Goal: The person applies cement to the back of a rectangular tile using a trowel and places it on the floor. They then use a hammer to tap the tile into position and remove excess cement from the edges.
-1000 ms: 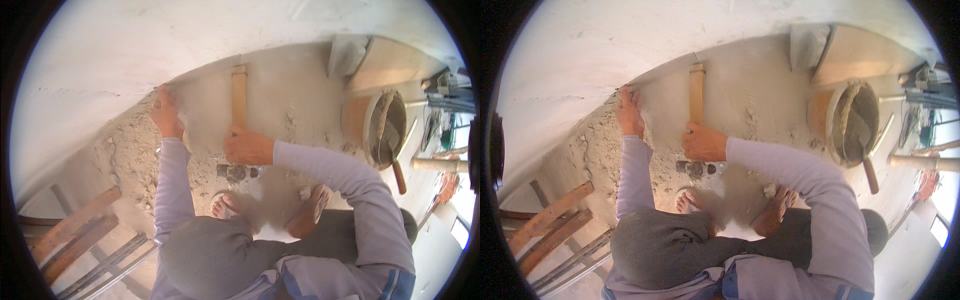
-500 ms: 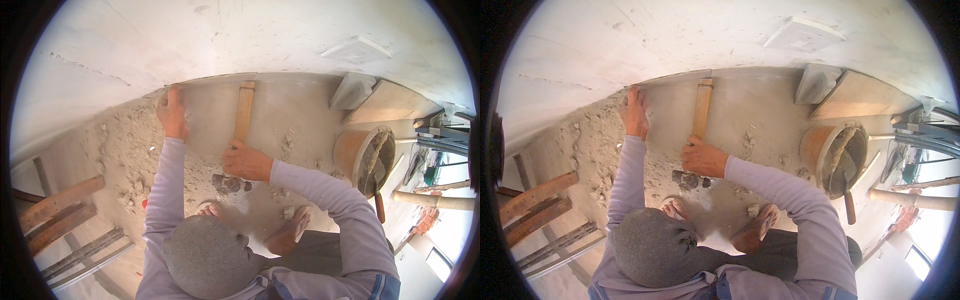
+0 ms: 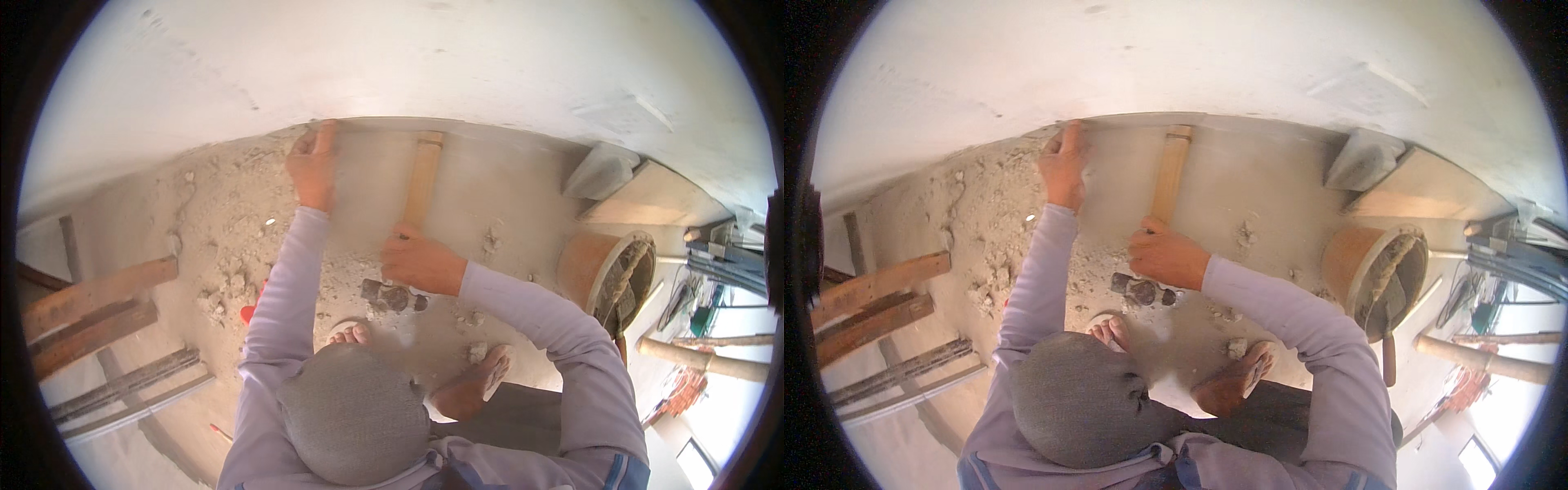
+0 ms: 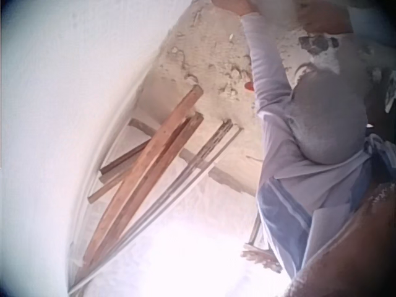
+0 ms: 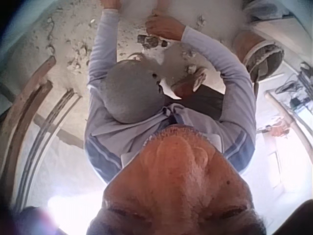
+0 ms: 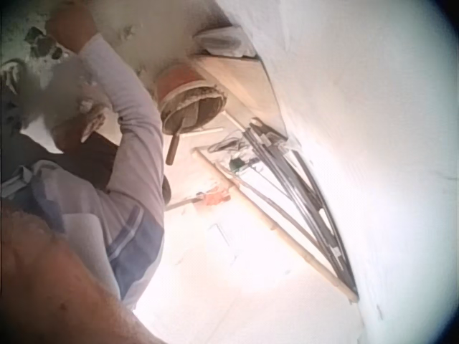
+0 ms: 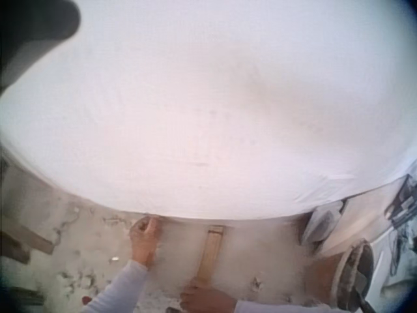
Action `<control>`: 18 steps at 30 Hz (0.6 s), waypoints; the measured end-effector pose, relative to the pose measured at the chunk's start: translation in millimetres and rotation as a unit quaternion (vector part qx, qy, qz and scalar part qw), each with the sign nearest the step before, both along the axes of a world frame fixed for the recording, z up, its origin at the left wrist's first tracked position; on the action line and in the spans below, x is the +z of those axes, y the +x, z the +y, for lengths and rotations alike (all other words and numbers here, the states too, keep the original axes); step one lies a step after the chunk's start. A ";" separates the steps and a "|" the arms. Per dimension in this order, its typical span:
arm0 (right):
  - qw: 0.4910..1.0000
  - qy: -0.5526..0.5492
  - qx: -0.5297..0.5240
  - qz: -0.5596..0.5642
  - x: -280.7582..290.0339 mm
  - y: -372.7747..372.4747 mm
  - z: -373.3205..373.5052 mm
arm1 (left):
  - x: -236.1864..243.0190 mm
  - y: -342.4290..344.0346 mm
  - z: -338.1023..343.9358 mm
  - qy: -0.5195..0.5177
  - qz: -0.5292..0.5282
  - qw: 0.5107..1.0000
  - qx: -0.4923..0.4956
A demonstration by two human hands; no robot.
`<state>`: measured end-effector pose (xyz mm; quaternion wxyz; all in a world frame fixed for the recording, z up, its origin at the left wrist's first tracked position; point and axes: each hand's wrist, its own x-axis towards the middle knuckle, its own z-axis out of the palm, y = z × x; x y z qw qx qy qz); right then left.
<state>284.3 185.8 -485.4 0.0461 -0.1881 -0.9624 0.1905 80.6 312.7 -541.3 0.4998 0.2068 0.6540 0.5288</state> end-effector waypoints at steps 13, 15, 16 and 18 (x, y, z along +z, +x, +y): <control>0.997 -0.031 0.074 -0.013 14.0 -61.0 -4.5 | 13.9 -32.8 -23.5 0.039 -0.076 0.984 -0.159; 0.996 -0.035 0.077 -0.009 17.8 -66.4 0.4 | 12.5 -40.1 -22.3 0.031 -0.079 0.979 -0.188; 0.996 -0.036 0.077 -0.008 19.7 -68.1 3.7 | 11.7 -40.7 -22.4 0.038 -0.079 0.979 -0.185; 0.996 -0.038 0.075 -0.001 18.8 -70.6 9.1 | 10.7 -39.9 -25.8 0.050 -0.078 0.979 -0.182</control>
